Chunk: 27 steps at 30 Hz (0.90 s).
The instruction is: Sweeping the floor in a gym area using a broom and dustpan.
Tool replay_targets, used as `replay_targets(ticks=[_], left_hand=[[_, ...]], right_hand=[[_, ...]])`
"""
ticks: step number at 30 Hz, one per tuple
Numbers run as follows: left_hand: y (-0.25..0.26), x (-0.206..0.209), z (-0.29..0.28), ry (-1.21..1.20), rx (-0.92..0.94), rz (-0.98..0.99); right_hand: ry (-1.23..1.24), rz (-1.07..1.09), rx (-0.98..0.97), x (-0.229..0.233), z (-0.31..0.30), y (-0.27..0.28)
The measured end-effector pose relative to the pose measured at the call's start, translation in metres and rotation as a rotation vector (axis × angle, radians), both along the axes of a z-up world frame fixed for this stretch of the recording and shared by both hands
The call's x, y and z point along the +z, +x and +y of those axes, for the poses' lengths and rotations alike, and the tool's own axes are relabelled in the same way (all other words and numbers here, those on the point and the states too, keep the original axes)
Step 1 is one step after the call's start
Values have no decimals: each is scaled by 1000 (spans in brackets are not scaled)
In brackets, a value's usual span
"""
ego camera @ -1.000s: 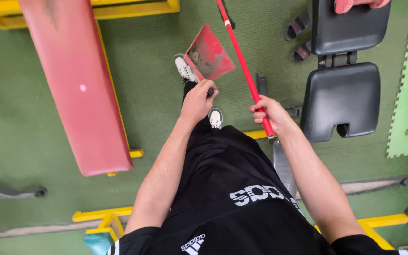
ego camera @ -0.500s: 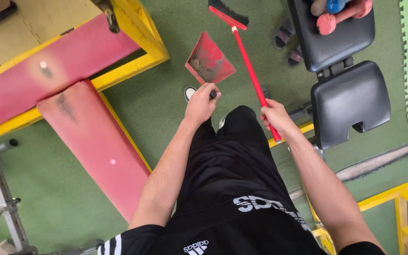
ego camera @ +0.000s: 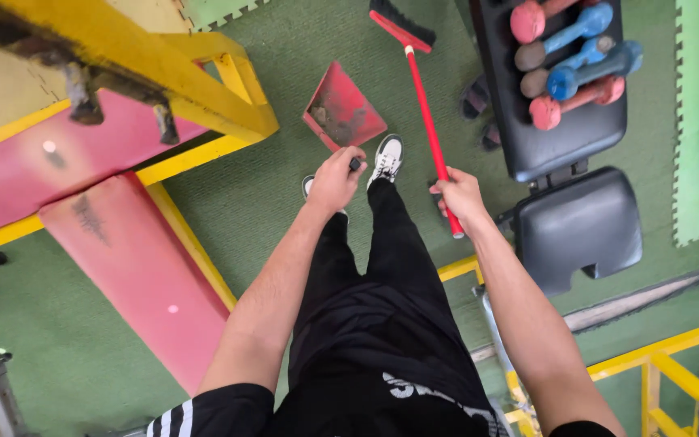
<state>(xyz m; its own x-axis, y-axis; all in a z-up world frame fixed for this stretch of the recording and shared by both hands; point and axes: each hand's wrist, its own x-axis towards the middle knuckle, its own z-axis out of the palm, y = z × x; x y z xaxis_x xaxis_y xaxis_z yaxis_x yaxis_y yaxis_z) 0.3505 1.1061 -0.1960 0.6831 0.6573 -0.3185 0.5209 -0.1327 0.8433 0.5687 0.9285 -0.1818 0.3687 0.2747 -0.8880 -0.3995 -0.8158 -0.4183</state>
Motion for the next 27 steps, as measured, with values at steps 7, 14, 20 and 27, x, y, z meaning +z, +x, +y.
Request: replay_targets(ticks=[7,14,20,27], left_hand=[[51,-110,5,-82,61,89],[91,-177,-10,-3,140,149],[138,-149,-2,11,172,203],[151,-126,0,83,223,319]], right_hand=[[-9,-142,164,-86,56,84],[-52,-417,465,-221,-61,42],[-221,215,198,-35,-21,48],[-181,-51,330,-32,-16,114]])
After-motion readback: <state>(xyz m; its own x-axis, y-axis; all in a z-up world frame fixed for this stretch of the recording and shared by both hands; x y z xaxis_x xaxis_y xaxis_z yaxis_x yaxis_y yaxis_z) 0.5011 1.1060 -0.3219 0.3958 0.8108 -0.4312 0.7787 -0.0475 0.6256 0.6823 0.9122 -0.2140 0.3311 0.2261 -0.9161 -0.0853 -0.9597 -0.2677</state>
